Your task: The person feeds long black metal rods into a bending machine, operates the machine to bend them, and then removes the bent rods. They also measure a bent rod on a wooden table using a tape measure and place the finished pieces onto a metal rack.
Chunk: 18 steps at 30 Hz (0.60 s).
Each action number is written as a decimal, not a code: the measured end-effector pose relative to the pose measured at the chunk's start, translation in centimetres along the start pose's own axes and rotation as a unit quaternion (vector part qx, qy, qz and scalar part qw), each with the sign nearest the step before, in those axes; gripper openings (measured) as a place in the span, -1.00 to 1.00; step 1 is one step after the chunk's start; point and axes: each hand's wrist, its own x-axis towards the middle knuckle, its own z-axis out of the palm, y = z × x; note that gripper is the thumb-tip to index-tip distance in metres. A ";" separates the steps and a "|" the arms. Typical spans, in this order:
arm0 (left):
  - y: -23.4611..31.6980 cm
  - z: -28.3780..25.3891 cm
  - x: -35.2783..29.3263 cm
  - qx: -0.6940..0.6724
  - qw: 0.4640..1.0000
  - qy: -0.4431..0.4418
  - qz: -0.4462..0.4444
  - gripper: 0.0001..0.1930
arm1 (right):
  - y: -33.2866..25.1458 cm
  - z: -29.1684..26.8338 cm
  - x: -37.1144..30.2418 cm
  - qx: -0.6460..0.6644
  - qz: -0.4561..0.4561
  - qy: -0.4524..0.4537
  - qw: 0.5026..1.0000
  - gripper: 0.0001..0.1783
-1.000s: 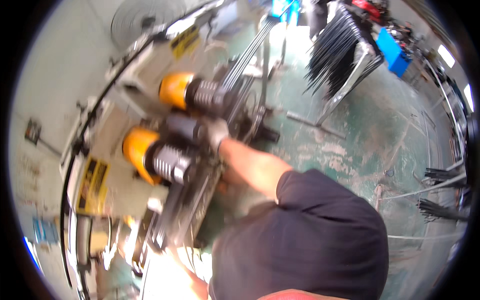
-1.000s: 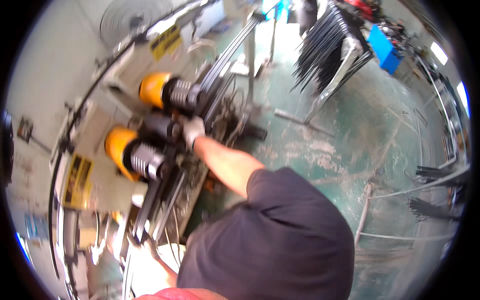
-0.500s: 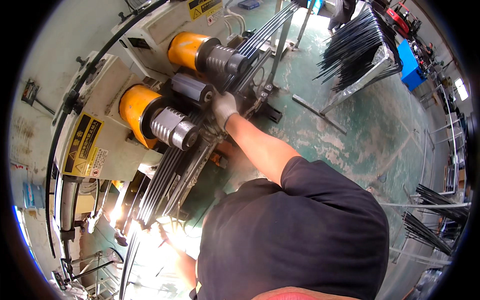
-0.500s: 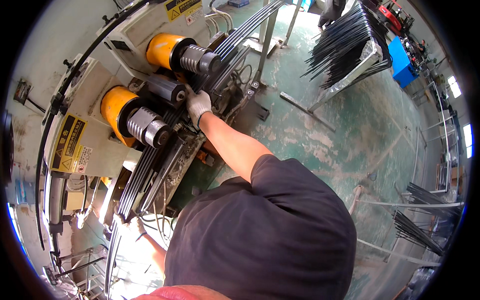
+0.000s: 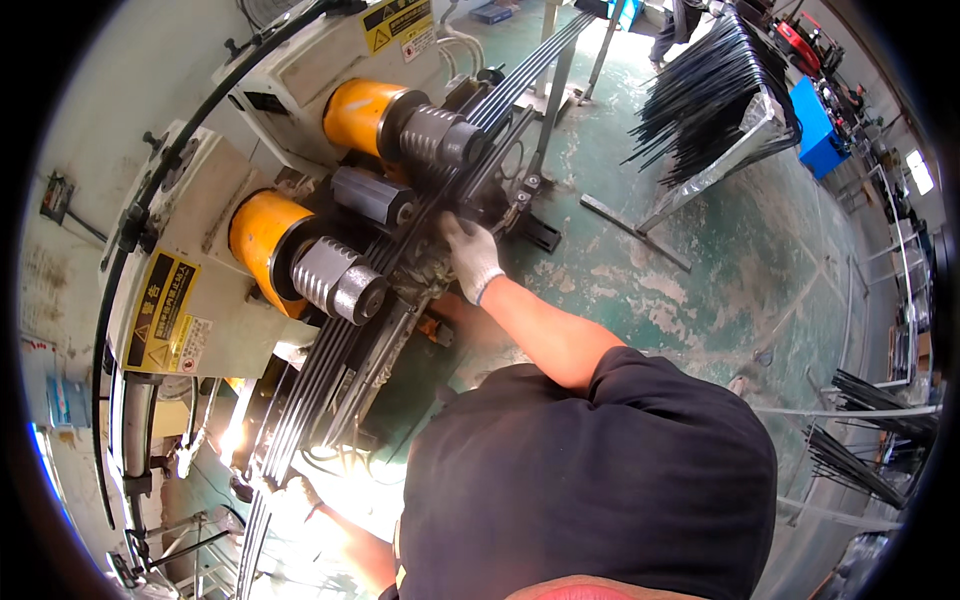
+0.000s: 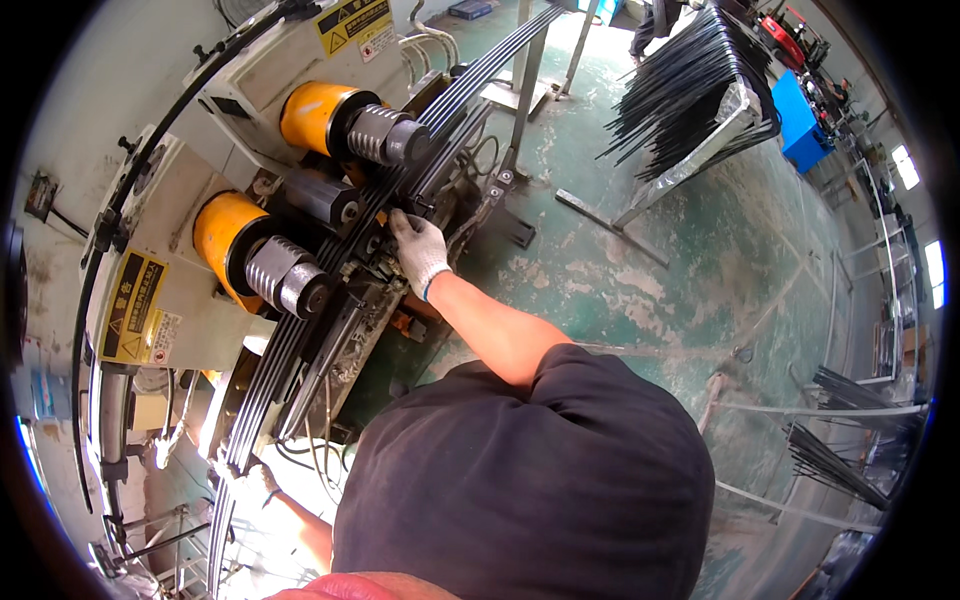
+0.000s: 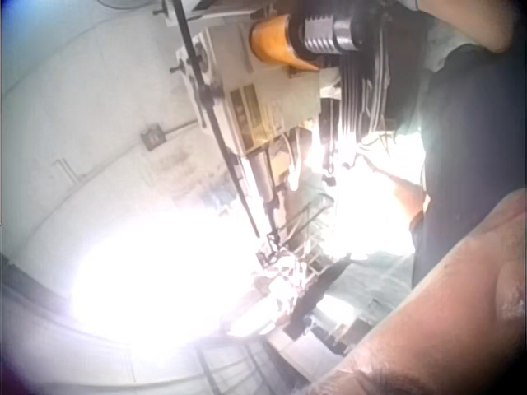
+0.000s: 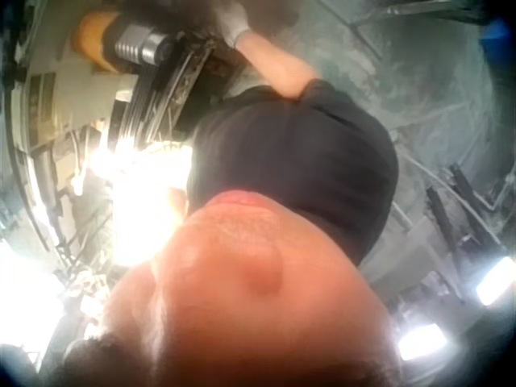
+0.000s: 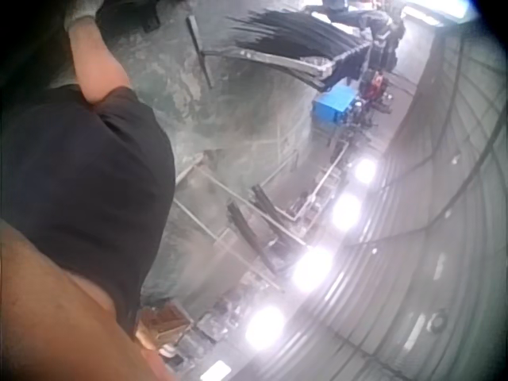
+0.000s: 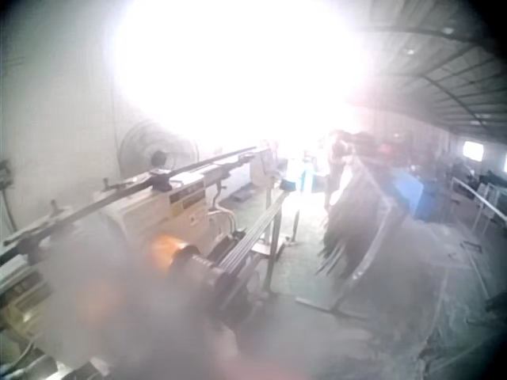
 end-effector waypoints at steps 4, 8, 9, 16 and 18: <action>-0.5 1.6 -2.4 -0.030 0.999 -0.002 -0.040 -0.69 | 3.7 -0.8 1.0 -0.126 -0.111 -0.004 0.986 -0.59; -2.1 4.9 -3.4 -0.099 0.991 -0.012 -0.089 -0.70 | 3.1 -2.6 0.3 0.036 -0.003 -0.032 0.999 -0.60; -2.3 5.7 -3.5 -0.123 0.988 -0.017 -0.090 -0.70 | 2.4 -2.7 -0.5 0.071 0.039 -0.052 0.995 -0.60; 3.1 3.2 -3.1 -0.202 0.979 0.001 0.012 -0.70 | 9.1 -6.1 -1.6 -0.159 0.067 -0.088 0.981 -0.49; 6.4 -0.5 -2.6 -0.216 0.975 0.032 0.050 -0.71 | 10.8 -7.5 -2.6 -0.223 0.043 -0.081 0.971 -0.44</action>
